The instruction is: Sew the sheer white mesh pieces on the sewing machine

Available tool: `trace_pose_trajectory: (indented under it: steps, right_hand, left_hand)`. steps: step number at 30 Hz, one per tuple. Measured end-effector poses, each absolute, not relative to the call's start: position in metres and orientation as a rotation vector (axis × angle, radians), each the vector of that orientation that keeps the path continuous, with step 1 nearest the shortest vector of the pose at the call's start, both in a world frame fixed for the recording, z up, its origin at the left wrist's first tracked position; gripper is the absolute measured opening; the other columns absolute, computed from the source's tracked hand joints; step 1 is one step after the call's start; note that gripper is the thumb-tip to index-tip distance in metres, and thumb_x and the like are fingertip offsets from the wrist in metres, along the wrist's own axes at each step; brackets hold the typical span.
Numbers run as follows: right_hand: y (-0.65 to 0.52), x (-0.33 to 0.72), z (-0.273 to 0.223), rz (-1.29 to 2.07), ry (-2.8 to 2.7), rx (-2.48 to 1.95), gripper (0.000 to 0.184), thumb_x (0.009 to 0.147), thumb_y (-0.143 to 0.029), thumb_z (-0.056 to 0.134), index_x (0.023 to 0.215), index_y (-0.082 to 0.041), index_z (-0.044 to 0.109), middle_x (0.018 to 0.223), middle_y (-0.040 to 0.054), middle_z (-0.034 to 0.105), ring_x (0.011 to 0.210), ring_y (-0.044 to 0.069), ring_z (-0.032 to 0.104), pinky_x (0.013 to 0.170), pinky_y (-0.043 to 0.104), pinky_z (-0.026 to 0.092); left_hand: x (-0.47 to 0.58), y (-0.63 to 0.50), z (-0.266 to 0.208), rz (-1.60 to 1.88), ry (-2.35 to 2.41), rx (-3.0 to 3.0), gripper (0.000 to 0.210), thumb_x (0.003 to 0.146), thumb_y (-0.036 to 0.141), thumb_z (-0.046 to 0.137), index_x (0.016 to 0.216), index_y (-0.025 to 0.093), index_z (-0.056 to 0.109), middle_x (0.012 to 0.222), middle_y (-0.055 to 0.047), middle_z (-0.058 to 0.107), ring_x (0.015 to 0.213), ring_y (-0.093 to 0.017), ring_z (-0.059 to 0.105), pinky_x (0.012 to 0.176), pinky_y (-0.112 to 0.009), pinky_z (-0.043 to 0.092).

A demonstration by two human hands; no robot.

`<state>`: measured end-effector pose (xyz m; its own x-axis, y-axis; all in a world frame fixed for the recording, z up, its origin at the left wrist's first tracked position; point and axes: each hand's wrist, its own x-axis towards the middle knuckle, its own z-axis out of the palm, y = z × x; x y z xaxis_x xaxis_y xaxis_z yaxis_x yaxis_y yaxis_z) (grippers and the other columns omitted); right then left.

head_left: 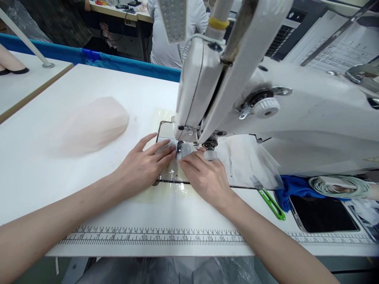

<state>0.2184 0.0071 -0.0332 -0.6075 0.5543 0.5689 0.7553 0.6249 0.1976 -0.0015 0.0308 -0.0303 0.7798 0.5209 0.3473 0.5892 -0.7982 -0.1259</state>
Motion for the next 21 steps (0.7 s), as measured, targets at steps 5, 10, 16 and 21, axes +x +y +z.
trace_pose_trajectory:
  steps: [5, 10, 16, 21]
  right_hand:
    - [0.011, 0.218, -0.034, -0.546, -2.406, -1.089, 0.025, 0.087, -0.002, 0.054, 0.092, -0.019, 0.072, 0.081, 0.0007, 0.074, 0.083, 0.016, 0.064, 0.083, 0.032, 0.045]
    - [0.012, 0.218, -0.034, -0.526, -2.392, -1.127, 0.020, 0.091, -0.010, 0.055, 0.096, -0.019, 0.072, 0.080, 0.0015, 0.075, 0.084, 0.017, 0.065, 0.086, 0.033, 0.046]
    - [0.004, 0.219, -0.030, -0.419, -2.381, -1.094, 0.017, 0.094, -0.024, 0.057, 0.096, -0.019, 0.073, 0.094, 0.0018, 0.076, 0.083, 0.016, 0.065, 0.085, 0.035, 0.045]
    - [0.001, 0.220, -0.030, -0.434, -2.412, -1.097, 0.017, 0.093, -0.023, 0.058, 0.098, -0.019, 0.073, 0.099, 0.0023, 0.076, 0.084, 0.017, 0.065, 0.084, 0.036, 0.044]
  left_hand:
    - [0.000, 0.036, -0.029, -0.456, -0.916, -2.767, 0.047, 0.086, 0.005, 0.047, 0.130, 0.017, 0.058, 0.133, -0.007, 0.061, 0.127, -0.028, 0.054, 0.113, -0.055, 0.032]
    - [0.003, 0.034, -0.026, -0.449, -0.890, -2.697, 0.039, 0.091, 0.009, 0.045, 0.127, 0.016, 0.060, 0.129, -0.006, 0.064, 0.124, -0.027, 0.056, 0.109, -0.052, 0.036]
    - [0.004, 0.027, -0.024, -0.529, -0.909, -2.702, 0.037, 0.094, 0.016, 0.044, 0.125, 0.016, 0.062, 0.126, -0.007, 0.066, 0.120, -0.027, 0.059, 0.109, -0.052, 0.035]
    - [0.004, 0.029, -0.025, -0.563, -0.946, -2.735, 0.037, 0.092, 0.016, 0.047, 0.125, 0.018, 0.063, 0.126, -0.007, 0.066, 0.121, -0.027, 0.058, 0.110, -0.054, 0.034]
